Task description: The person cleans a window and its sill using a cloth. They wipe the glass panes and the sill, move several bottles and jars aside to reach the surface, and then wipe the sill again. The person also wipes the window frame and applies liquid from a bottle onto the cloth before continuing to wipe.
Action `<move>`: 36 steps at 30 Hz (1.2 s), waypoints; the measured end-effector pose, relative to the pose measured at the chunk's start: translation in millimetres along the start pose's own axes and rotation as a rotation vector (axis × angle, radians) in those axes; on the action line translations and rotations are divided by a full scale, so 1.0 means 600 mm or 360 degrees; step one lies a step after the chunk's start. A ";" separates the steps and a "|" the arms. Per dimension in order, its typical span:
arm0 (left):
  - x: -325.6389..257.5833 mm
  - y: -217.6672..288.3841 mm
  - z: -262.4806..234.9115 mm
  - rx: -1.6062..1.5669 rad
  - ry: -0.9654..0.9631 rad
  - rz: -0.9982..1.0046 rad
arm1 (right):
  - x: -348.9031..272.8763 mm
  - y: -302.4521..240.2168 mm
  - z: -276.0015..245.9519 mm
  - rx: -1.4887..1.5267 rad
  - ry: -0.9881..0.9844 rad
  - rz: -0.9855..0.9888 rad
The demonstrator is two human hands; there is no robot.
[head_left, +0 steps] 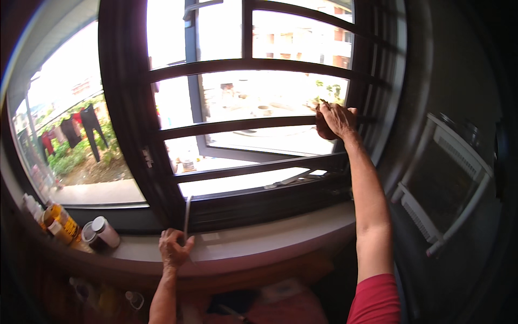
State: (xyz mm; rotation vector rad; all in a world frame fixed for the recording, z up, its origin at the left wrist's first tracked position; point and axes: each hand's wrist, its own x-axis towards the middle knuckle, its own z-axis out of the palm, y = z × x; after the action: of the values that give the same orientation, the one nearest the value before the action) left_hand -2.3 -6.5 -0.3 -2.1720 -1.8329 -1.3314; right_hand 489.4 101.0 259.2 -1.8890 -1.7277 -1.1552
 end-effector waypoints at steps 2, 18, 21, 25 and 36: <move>0.004 0.006 0.005 -0.0017 -0.0027 -0.0003 | 0.012 -0.037 -0.041 0.0052 -0.0158 0.0029; 0.002 0.011 -0.008 0.0006 -0.0048 0.0067 | 0.054 -0.502 -0.213 0.1032 -0.0185 -0.0778; 0.003 0.019 -0.008 -0.0049 -0.0062 0.0079 | 0.058 -0.527 -0.204 0.1007 -0.0157 -0.0703; -0.001 0.003 -0.014 0.0003 -0.0069 0.0075 | 0.046 -0.507 -0.181 0.0843 0.0027 -0.0805; 0.001 0.010 -0.017 -0.0032 -0.0146 0.0074 | 0.009 -0.255 -0.211 -0.0054 -0.0108 -0.0422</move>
State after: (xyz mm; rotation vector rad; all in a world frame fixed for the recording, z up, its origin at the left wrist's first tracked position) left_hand -3.6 -13.3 9.5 -2.3078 -1.7943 -1.2676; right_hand 302.6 46.3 299.4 -1.7758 -2.0571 -1.2320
